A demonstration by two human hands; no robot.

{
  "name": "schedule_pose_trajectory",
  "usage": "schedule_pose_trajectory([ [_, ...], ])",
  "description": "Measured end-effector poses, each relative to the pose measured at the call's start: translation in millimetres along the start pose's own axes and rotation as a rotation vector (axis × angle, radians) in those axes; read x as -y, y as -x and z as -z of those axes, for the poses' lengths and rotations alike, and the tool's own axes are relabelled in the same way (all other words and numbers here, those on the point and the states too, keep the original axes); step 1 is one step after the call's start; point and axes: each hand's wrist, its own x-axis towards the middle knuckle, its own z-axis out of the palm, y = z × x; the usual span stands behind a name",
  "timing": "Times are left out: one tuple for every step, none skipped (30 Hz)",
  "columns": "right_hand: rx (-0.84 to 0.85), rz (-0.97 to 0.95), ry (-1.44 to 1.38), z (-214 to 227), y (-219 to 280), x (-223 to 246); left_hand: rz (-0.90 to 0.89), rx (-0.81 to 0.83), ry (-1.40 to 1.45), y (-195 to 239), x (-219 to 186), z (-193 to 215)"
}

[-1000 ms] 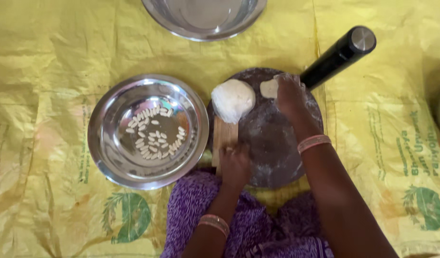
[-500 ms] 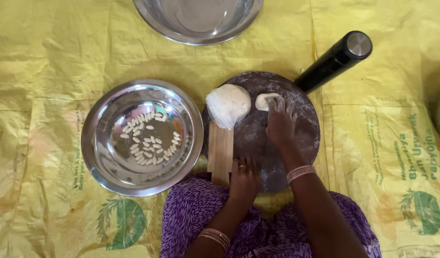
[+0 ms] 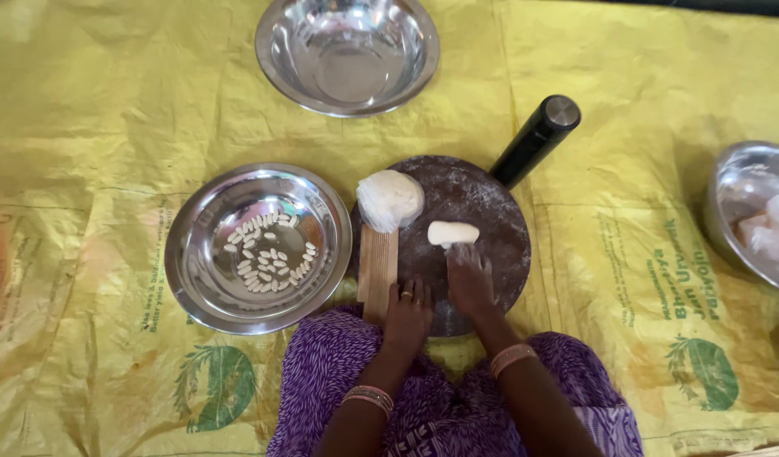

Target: The person sits on the floor and uses their hands to tear small pieces from a dough ball, then rolls them into small cylindrical shapes and places them into a metal bowl. The process is repeated continuously.

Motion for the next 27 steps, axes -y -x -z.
schedule_pose_trajectory([
  [-0.015,-0.011,-0.061,-0.9,12.1,0.1,-0.008,0.0,-0.007,2.4,-0.8,-2.2],
  [-0.033,-0.023,-0.123,-0.7,23.6,1.2,-0.018,-0.002,-0.016,2.7,-0.4,-3.5],
  [-0.05,-0.033,-0.184,0.6,31.9,2.3,-0.034,-0.023,-0.018,3.2,-0.6,-4.0],
  [-0.111,-0.081,-0.232,2.0,38.3,5.0,-0.044,-0.041,-0.022,6.5,-0.8,-3.7],
  [-0.172,-0.128,-0.281,4.0,42.8,7.9,-0.055,-0.059,-0.026,7.0,-0.2,-3.6],
  [-0.219,-0.181,-0.334,5.1,50.2,13.1,-0.062,-0.034,-0.044,12.8,-1.7,-3.2],
  [-0.235,-0.165,-0.316,7.8,49.2,15.5,-0.07,-0.008,-0.061,15.8,-3.5,-2.4],
  [-0.259,-0.151,-0.297,13.2,38.4,15.0,-0.081,0.012,-0.082,13.2,-2.5,-0.4],
  [-0.283,-0.138,-0.278,19.9,25.2,14.4,-0.095,0.029,-0.07,14.3,-2.5,3.0],
  [-0.24,-0.12,-0.189,28.0,9.9,12.8,-0.106,0.044,-0.058,15.9,-3.4,7.1],
  [-0.197,-0.103,-0.099,36.7,-5.8,10.8,-0.118,0.058,-0.047,15.4,-3.0,11.0],
  [-0.149,-0.084,-0.01,44.9,-18.8,9.8,-0.121,0.092,-0.05,16.7,-3.6,14.7],
  [-0.087,-0.11,-0.028,53.7,-29.9,7.3,-0.124,0.125,-0.054,17.4,-4.8,18.3],
  [-0.025,-0.136,-0.047,63.0,-40.0,4.1,-0.126,0.16,-0.058,16.3,-4.3,22.0],
  [0.037,-0.162,-0.066,71.1,-49.1,3.1,-0.129,0.177,-0.075,13.6,-3.9,25.2],
  [0.083,-0.161,-0.056,77.6,-54.7,3.4,-0.13,0.197,-0.089,12.2,-5.3,28.0],
  [0.128,-0.16,-0.046,83.2,-60.6,3.1,-0.131,0.218,-0.103,10.3,-4.4,29.8],
  [0.181,-0.159,-0.034,85.6,-59.9,4.1,-0.147,0.246,-0.125,11.0,-5.8,30.7],
  [0.202,-0.161,-0.027,85.8,-58.5,6.4,-0.164,0.274,-0.147,10.2,-6.0,30.2],
  [0.23,-0.165,-0.016,84.0,-55.9,8.2,-0.183,0.304,-0.162,10.2,-6.9,28.7],
  [0.258,-0.169,-0.005,80.3,-53.7,11.2,-0.187,0.293,-0.157,9.6,-5.9,26.5],
  [0.245,-0.161,-0.007,76.2,-49.3,12.7,-0.198,0.28,-0.152,7.7,-4.7,24.5],
  [0.231,-0.152,-0.009,70.8,-42.7,14.2,-0.208,0.267,-0.147,7.2,-4.3,22.8],
  [0.216,-0.143,-0.009,65.2,-35.9,14.2,-0.199,0.212,-0.094,7.5,-4.5,21.3],
  [0.185,-0.134,-0.016,58.9,-29.3,13.9,-0.188,0.158,-0.04,9.0,-3.6,20.0],
  [0.153,-0.125,-0.024,51.6,-22.7,14.3,-0.176,0.104,0.012,10.9,-2.4,18.8],
  [0.121,-0.116,-0.032,44.4,-16.7,13.4,-0.177,0.091,-0.021,12.5,-2.4,17.7],
])
